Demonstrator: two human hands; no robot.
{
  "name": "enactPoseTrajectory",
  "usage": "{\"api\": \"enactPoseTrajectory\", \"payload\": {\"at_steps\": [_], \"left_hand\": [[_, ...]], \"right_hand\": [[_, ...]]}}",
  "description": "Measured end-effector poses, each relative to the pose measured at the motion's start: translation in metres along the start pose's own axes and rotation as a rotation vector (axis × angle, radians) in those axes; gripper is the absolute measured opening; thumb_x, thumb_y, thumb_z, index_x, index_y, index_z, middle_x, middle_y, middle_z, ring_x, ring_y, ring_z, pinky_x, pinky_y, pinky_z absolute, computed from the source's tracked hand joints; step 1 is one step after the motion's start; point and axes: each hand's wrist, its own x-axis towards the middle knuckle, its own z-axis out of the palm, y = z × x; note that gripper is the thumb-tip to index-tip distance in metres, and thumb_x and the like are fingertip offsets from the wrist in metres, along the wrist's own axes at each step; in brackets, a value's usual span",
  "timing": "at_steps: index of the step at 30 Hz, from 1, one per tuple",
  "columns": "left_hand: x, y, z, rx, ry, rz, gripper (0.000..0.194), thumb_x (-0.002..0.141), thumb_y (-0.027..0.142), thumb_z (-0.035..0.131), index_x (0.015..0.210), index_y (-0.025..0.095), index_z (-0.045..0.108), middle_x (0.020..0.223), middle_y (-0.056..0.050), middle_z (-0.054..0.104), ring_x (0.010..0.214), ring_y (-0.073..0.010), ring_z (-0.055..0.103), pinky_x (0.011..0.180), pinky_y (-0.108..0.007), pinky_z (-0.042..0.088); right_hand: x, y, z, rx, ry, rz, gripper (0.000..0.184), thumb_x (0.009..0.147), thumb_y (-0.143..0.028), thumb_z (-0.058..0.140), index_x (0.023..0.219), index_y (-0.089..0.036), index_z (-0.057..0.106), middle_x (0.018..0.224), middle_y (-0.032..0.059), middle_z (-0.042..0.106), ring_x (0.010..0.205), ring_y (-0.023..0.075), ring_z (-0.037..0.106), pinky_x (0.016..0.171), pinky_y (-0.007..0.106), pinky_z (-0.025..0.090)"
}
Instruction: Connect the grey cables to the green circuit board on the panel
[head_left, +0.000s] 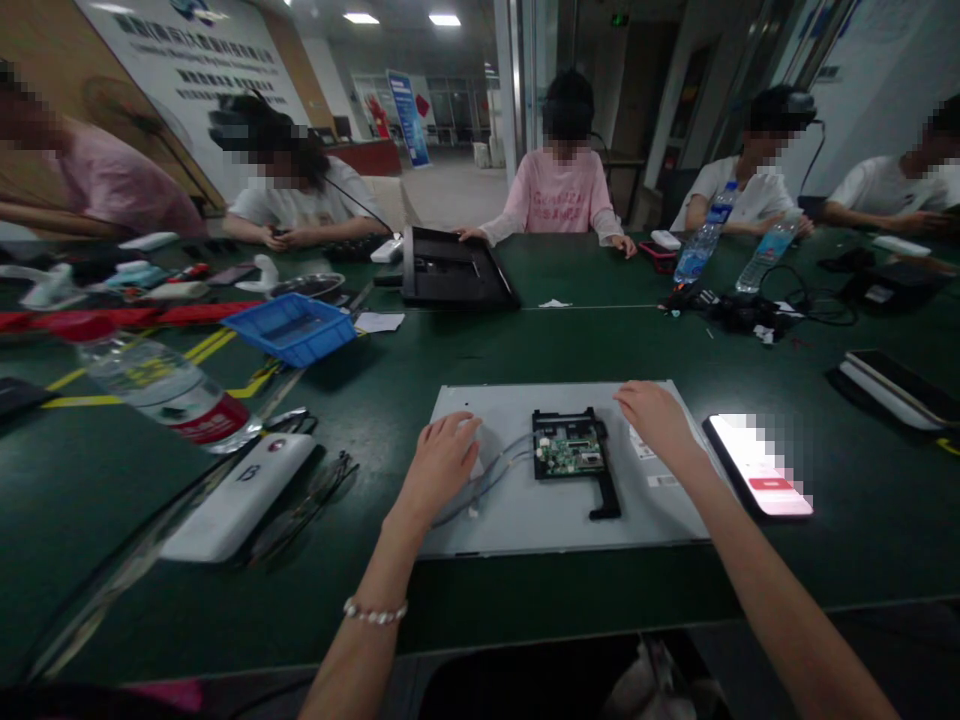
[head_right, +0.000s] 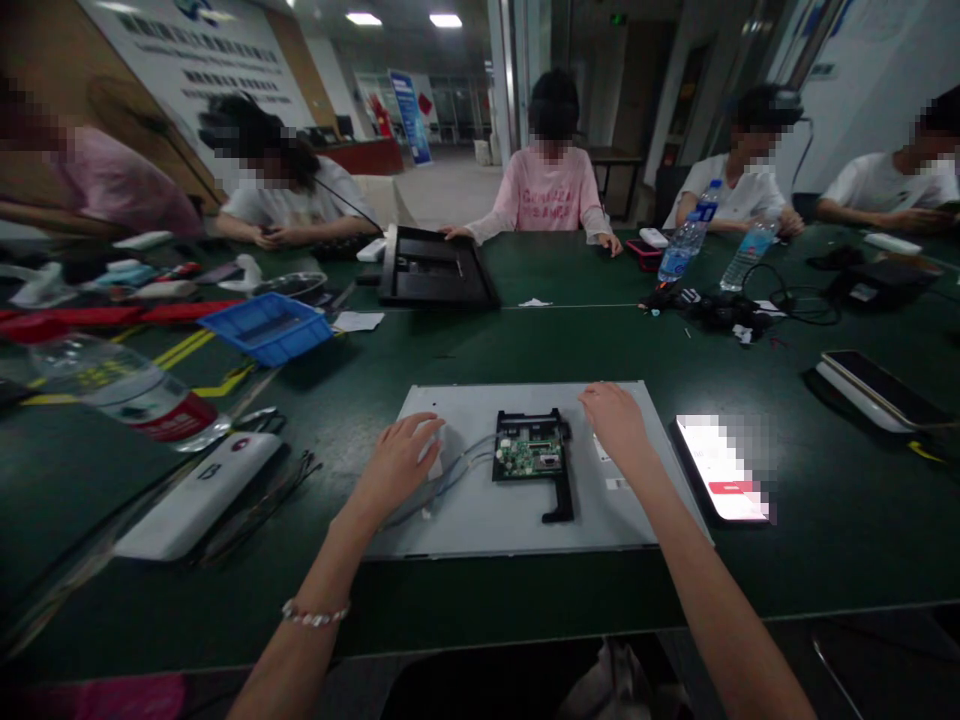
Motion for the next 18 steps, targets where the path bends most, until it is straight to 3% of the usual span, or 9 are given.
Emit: {"api": "enactPoseTrajectory", "payload": {"at_steps": [8, 18], "left_hand": [[0.0, 0.0, 0.002, -0.001, -0.004, -0.003, 0.031, 0.089, 0.022, 0.041, 0.119, 0.02, 0.05, 0.123, -0.011, 0.052, 0.115, -0.0268, 0.046, 0.095, -0.045, 0.036], [0.003, 0.002, 0.001, -0.025, 0.024, -0.023, 0.038, 0.09, 0.023, 0.04, 0.128, 0.019, 0.041, 0.128, -0.011, 0.048, 0.121, -0.0263, 0.042, 0.1, -0.046, 0.033]], "right_hand": [[-0.019, 0.023, 0.027, 0.144, -0.008, 0.07, 0.039, 0.081, -0.007, 0.04, 0.108, -0.018, 0.065, 0.113, 0.0092, 0.062, 0.105, 0.0216, 0.055, 0.093, 0.037, 0.042], [-0.024, 0.027, 0.022, 0.248, 0.054, 0.062, 0.031, 0.083, -0.018, 0.044, 0.107, -0.019, 0.064, 0.109, 0.0077, 0.063, 0.103, 0.0212, 0.056, 0.092, 0.038, 0.043]]}}
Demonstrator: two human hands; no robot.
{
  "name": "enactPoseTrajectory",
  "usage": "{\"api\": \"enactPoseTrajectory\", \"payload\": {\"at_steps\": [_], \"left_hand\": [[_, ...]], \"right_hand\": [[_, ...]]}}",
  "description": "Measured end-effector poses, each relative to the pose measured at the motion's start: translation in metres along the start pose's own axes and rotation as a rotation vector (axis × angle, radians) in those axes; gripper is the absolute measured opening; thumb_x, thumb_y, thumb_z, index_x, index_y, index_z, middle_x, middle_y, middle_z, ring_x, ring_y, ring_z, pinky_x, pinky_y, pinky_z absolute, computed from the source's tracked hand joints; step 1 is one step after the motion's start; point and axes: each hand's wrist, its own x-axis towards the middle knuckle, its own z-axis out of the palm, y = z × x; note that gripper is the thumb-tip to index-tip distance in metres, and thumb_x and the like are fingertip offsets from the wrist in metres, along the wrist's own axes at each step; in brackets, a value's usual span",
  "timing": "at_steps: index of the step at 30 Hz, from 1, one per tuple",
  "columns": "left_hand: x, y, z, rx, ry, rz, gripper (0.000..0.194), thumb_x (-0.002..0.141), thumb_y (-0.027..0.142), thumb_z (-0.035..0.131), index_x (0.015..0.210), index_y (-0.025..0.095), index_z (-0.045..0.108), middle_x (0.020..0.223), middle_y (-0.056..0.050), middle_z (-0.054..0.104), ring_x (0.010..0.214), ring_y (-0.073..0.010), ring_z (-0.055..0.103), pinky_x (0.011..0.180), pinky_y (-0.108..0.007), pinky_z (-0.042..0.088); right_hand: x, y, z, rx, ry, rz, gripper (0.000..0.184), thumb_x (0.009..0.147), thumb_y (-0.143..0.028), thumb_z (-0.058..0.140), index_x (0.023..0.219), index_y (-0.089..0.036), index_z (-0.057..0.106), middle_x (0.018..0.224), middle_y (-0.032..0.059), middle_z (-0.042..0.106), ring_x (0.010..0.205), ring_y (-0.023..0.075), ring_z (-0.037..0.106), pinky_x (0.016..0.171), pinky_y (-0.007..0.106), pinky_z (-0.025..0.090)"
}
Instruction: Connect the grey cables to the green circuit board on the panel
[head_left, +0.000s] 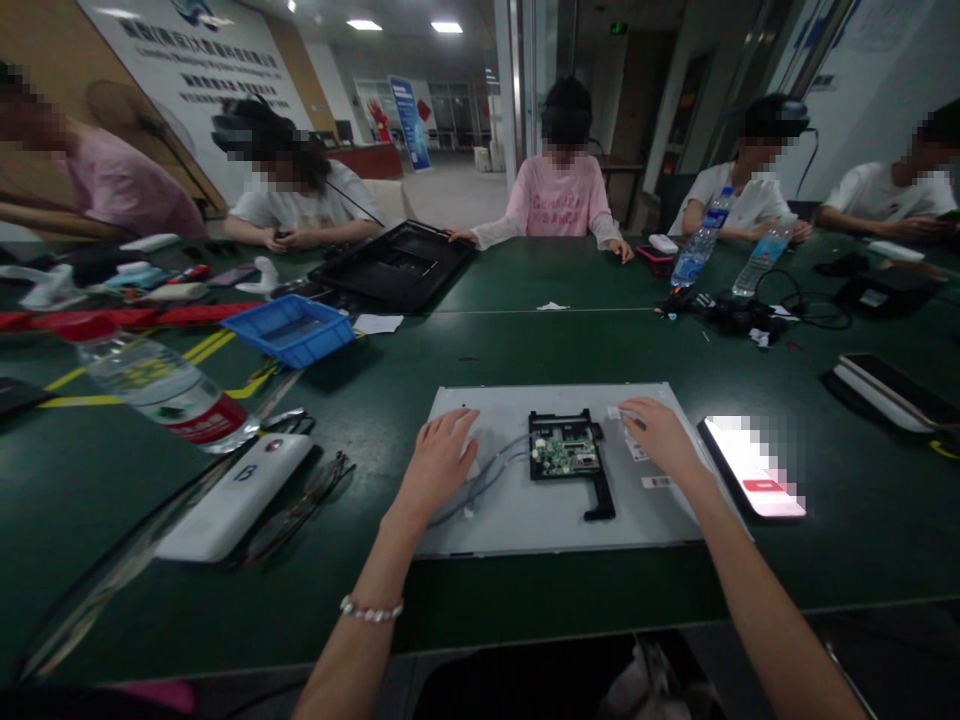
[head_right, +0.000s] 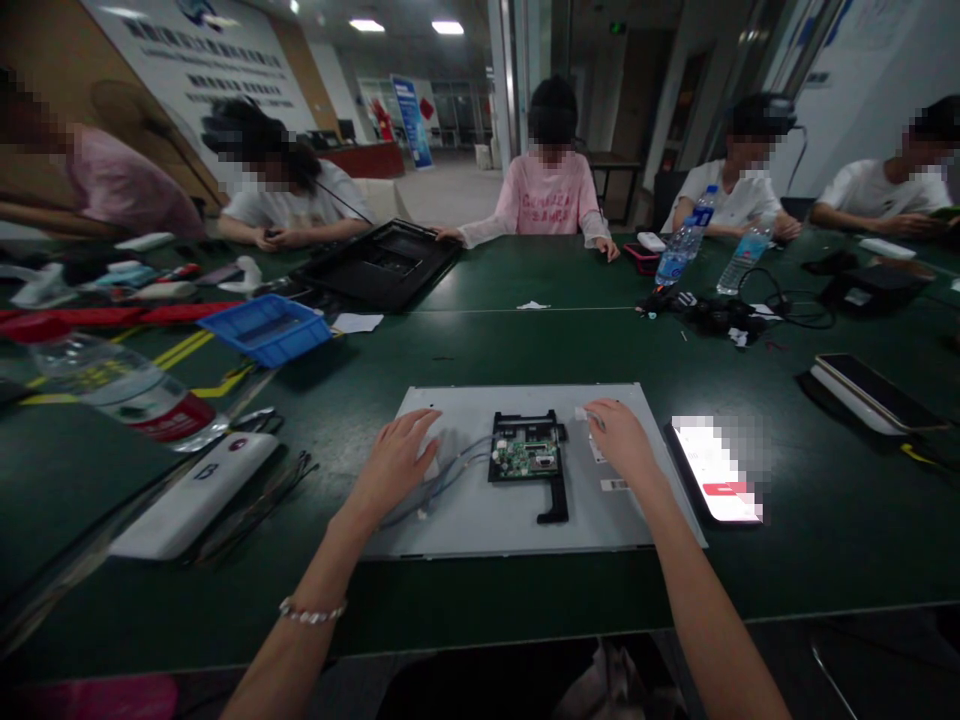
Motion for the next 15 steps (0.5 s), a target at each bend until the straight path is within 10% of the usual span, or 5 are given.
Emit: {"api": "enactPoseTrajectory", "payload": {"at_steps": [10, 15], "left_hand": [[0.024, 0.061, -0.028, -0.263, -0.089, 0.059, 0.053, 0.091, 0.033, 0.042, 0.14, 0.022, 0.023, 0.14, -0.01, 0.037, 0.128, -0.0239, 0.037, 0.106, -0.041, 0.031], [0.045, 0.083, -0.007, -0.31, -0.242, 0.16, 0.064, 0.09, 0.044, 0.042, 0.143, 0.021, 0.014, 0.148, -0.011, 0.025, 0.135, -0.0265, 0.025, 0.109, -0.042, 0.027]], "right_hand": [[-0.002, -0.002, 0.009, -0.031, -0.039, -0.057, 0.031, 0.085, -0.023, 0.048, 0.112, -0.018, 0.062, 0.114, 0.0099, 0.062, 0.107, 0.0228, 0.054, 0.094, 0.04, 0.043], [-0.001, 0.0, 0.013, -0.047, -0.078, -0.102, 0.033, 0.087, -0.025, 0.046, 0.116, -0.018, 0.06, 0.118, 0.0112, 0.061, 0.112, 0.0238, 0.053, 0.098, 0.042, 0.041]]}}
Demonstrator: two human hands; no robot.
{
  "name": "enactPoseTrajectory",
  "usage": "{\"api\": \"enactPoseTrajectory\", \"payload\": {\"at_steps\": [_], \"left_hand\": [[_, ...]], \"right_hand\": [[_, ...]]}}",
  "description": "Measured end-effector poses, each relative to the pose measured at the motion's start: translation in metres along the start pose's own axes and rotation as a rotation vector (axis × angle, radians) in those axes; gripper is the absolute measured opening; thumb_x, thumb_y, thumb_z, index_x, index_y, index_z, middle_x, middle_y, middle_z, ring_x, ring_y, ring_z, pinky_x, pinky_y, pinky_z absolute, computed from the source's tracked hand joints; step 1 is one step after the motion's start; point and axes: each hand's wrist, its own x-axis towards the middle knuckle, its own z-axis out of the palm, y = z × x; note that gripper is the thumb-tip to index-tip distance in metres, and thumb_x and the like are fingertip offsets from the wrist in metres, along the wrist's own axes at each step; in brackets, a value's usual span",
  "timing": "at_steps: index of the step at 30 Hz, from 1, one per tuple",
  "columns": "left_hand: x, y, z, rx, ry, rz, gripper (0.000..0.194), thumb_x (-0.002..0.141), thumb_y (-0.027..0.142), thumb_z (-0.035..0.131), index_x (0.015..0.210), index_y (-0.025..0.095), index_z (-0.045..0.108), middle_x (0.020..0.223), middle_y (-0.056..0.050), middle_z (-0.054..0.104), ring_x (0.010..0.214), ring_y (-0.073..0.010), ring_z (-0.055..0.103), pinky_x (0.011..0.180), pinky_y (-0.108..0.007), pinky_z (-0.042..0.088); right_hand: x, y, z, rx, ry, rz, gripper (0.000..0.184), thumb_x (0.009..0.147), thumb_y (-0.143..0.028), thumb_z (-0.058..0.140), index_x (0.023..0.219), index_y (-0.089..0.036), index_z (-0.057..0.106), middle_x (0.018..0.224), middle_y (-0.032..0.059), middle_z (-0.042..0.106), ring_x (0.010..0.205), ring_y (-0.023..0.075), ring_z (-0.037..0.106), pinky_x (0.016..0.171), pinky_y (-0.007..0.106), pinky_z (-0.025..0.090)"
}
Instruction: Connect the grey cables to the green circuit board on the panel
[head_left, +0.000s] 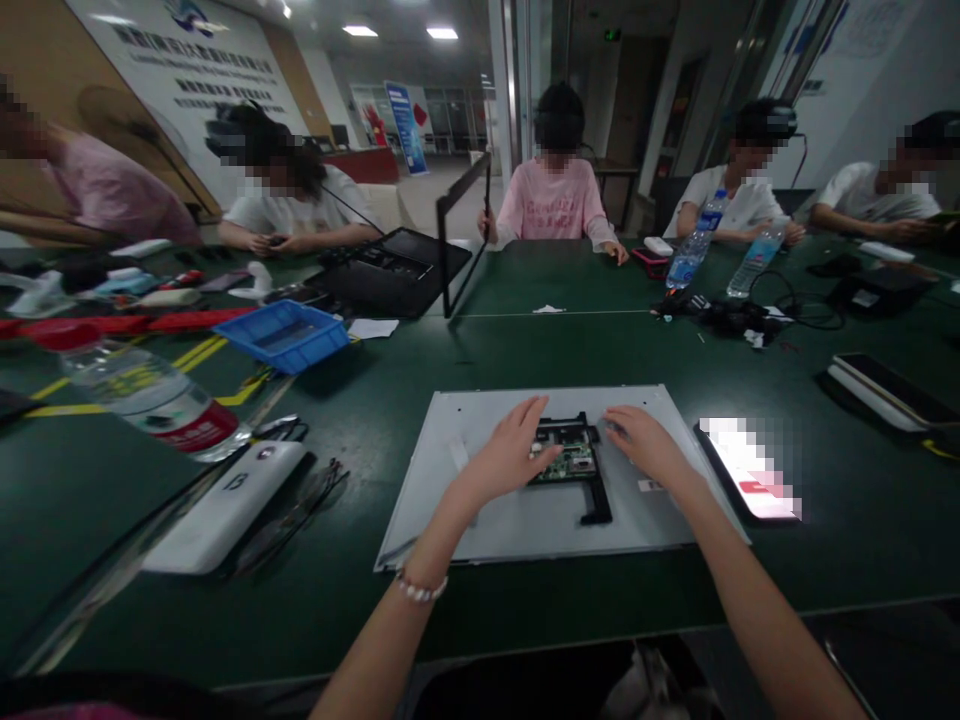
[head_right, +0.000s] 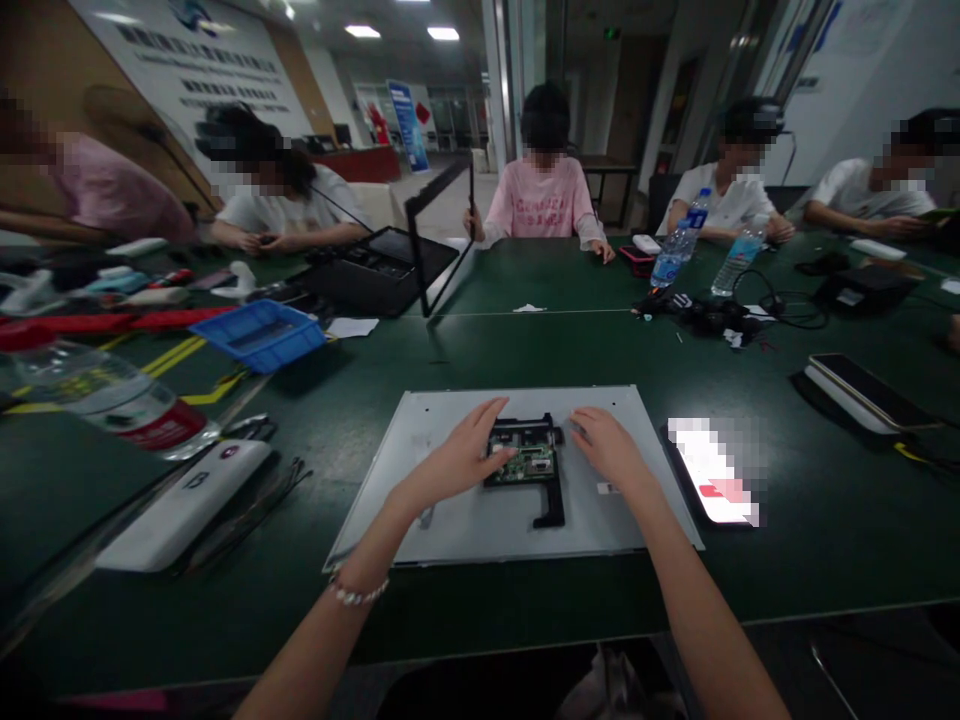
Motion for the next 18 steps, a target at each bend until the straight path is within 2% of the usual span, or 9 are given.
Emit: {"api": "enactPoseTrajectory", "payload": {"at_steps": [3, 6, 12, 18], "left_hand": [[0.011, -0.006, 0.015, 0.02, -0.078, 0.032, 0.072, 0.088, 0.05, 0.045, 0.144, 0.022, 0.01, 0.151, -0.011, 0.016, 0.138, -0.0286, 0.017, 0.11, -0.045, 0.024], [0.011, -0.011, 0.022, 0.011, -0.1, 0.081, 0.071, 0.089, 0.051, 0.043, 0.145, 0.025, 0.008, 0.153, -0.008, 0.011, 0.139, -0.0261, 0.014, 0.112, -0.045, 0.02], [0.001, -0.011, 0.02, 0.003, -0.127, 0.066, 0.077, 0.086, 0.053, 0.046, 0.146, 0.026, 0.005, 0.153, -0.007, 0.008, 0.139, -0.0266, 0.011, 0.113, -0.045, 0.018], [0.0, -0.013, 0.016, -0.003, -0.116, 0.046, 0.087, 0.082, 0.055, 0.052, 0.146, 0.025, 0.002, 0.154, -0.006, -0.004, 0.14, -0.0272, 0.002, 0.114, -0.045, 0.016]], "right_hand": [[0.0, 0.001, 0.0, -0.018, -0.032, -0.023, 0.037, 0.089, -0.026, 0.043, 0.122, -0.018, 0.056, 0.125, 0.0107, 0.057, 0.118, 0.0242, 0.049, 0.102, 0.043, 0.038], [-0.002, 0.003, 0.0, -0.048, -0.07, -0.027, 0.042, 0.09, -0.032, 0.043, 0.129, -0.018, 0.05, 0.133, 0.0107, 0.051, 0.126, 0.0262, 0.042, 0.105, 0.046, 0.035], [-0.005, 0.007, 0.004, -0.074, -0.098, -0.012, 0.051, 0.09, -0.041, 0.043, 0.136, -0.02, 0.041, 0.14, 0.01, 0.043, 0.132, 0.0268, 0.035, 0.106, 0.048, 0.033], [-0.004, 0.007, 0.004, -0.01, -0.069, 0.005, 0.047, 0.091, -0.041, 0.041, 0.133, -0.021, 0.045, 0.137, 0.0093, 0.047, 0.129, 0.0241, 0.039, 0.106, 0.046, 0.033]]}}
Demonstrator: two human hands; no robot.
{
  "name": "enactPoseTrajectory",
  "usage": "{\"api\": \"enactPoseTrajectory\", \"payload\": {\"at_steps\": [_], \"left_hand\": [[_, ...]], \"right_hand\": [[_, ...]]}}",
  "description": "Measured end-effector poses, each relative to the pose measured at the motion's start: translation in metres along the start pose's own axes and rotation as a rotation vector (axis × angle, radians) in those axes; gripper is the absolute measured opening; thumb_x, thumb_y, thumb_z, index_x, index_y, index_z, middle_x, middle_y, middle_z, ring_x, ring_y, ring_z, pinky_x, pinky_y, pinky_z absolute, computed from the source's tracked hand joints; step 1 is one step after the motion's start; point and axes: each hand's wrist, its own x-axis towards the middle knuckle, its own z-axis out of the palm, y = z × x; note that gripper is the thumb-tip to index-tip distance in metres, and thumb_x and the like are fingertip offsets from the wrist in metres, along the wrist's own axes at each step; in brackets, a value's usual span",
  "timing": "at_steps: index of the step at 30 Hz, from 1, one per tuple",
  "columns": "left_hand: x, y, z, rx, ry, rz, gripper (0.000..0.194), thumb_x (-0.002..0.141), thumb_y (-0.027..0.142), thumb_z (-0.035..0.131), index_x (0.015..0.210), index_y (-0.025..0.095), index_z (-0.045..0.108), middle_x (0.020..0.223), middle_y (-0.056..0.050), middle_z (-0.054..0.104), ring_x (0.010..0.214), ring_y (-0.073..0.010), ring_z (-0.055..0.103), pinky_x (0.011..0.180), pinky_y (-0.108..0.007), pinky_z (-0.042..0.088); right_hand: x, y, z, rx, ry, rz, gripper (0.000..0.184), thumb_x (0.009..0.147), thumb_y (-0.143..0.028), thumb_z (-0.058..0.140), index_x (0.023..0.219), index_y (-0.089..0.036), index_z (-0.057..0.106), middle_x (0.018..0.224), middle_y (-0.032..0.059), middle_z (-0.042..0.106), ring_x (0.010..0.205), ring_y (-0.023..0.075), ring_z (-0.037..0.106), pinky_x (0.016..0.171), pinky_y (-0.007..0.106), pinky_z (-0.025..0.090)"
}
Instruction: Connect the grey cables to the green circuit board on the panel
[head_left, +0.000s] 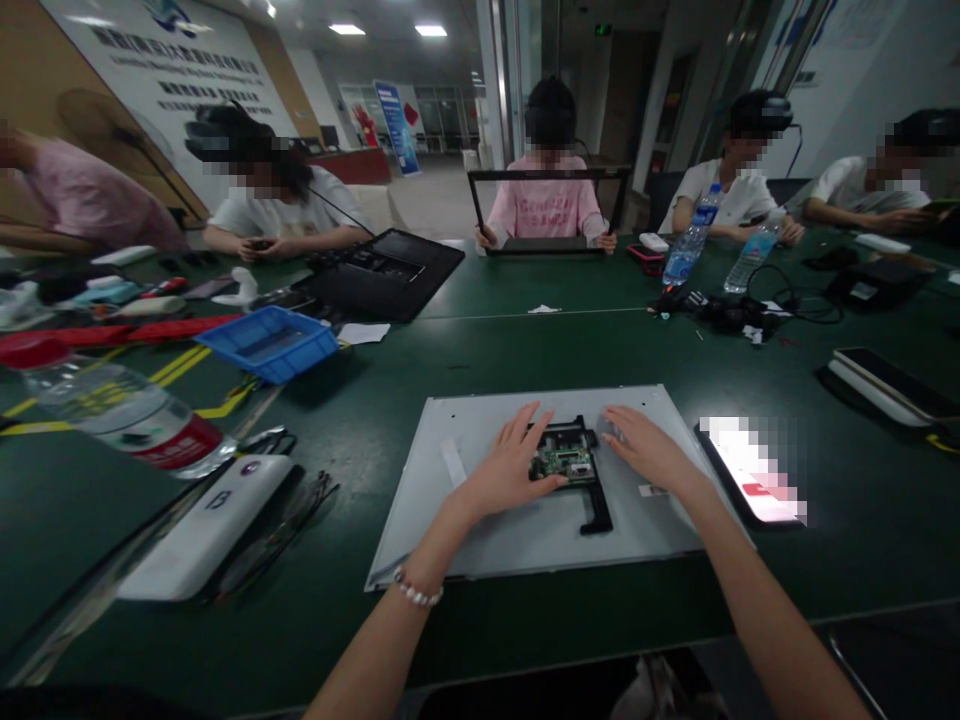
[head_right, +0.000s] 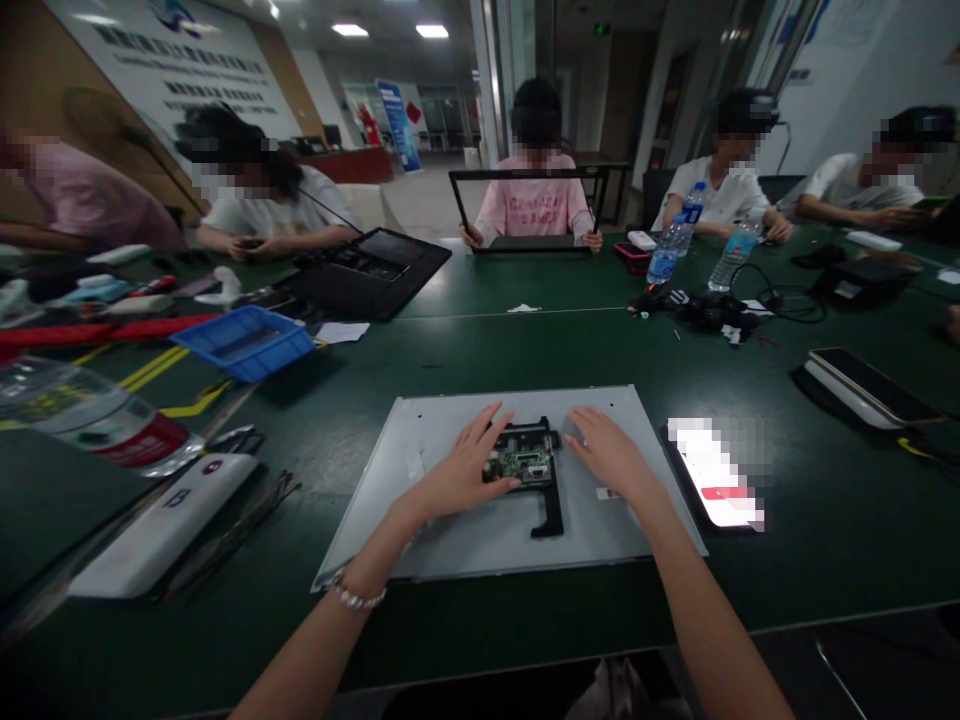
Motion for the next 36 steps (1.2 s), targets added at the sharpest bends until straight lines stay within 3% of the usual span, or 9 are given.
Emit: {"api": "enactPoseTrajectory", "payload": {"at_steps": [6, 10, 17, 27, 32, 36], "left_hand": [[-0.002, -0.006, 0.003, 0.001, -0.075, -0.024, 0.095, 0.077, 0.058, 0.056, 0.146, 0.025, -0.002, 0.154, -0.007, -0.003, 0.14, -0.0296, 0.004, 0.113, -0.048, 0.016], [-0.002, -0.005, 0.003, 0.019, -0.08, -0.034, 0.096, 0.076, 0.058, 0.055, 0.146, 0.026, -0.003, 0.154, -0.007, -0.004, 0.139, -0.0319, 0.008, 0.111, -0.049, 0.017], [-0.002, -0.004, 0.003, 0.054, -0.074, -0.027, 0.097, 0.076, 0.059, 0.054, 0.146, 0.026, -0.004, 0.154, -0.007, 0.002, 0.138, -0.0317, 0.012, 0.111, -0.048, 0.019], [-0.001, -0.008, 0.007, 0.1, -0.087, -0.015, 0.093, 0.077, 0.063, 0.051, 0.146, 0.02, 0.005, 0.152, -0.008, 0.014, 0.139, -0.0291, 0.013, 0.113, -0.044, 0.015], [-0.002, -0.008, 0.006, 0.07, -0.077, -0.013, 0.094, 0.076, 0.063, 0.052, 0.146, 0.023, 0.003, 0.152, -0.008, 0.013, 0.139, -0.0303, 0.013, 0.112, -0.046, 0.016], [-0.002, -0.008, 0.006, 0.058, -0.07, -0.013, 0.096, 0.075, 0.062, 0.054, 0.146, 0.025, 0.0, 0.153, -0.008, 0.007, 0.138, -0.0314, 0.013, 0.111, -0.046, 0.017]], "right_hand": [[0.003, -0.001, -0.01, 0.036, 0.066, 0.068, 0.04, 0.088, -0.026, 0.041, 0.127, -0.02, 0.051, 0.133, 0.0093, 0.05, 0.12, 0.0221, 0.048, 0.101, 0.041, 0.039], [0.002, -0.003, -0.022, 0.048, 0.107, 0.144, 0.034, 0.084, -0.02, 0.044, 0.115, -0.019, 0.059, 0.117, 0.0089, 0.059, 0.109, 0.0211, 0.055, 0.094, 0.037, 0.043], [-0.005, -0.005, -0.033, 0.149, -0.026, 0.224, 0.026, 0.074, -0.022, 0.057, 0.098, -0.018, 0.066, 0.099, 0.0082, 0.063, 0.086, 0.0187, 0.062, 0.08, 0.032, 0.048], [-0.01, -0.008, -0.036, 0.268, -0.123, 0.255, 0.018, 0.073, -0.026, 0.057, 0.085, -0.019, 0.068, 0.09, 0.0062, 0.067, 0.073, 0.0174, 0.063, 0.065, 0.029, 0.049], [-0.005, -0.009, -0.032, 0.167, 0.042, 0.215, 0.021, 0.078, -0.027, 0.052, 0.09, -0.02, 0.068, 0.093, 0.0072, 0.066, 0.072, 0.0177, 0.062, 0.07, 0.032, 0.049], [0.004, -0.009, -0.022, 0.019, 0.144, 0.097, 0.027, 0.081, -0.026, 0.052, 0.104, -0.021, 0.065, 0.108, 0.0085, 0.063, 0.098, 0.0233, 0.058, 0.086, 0.039, 0.045]]}}
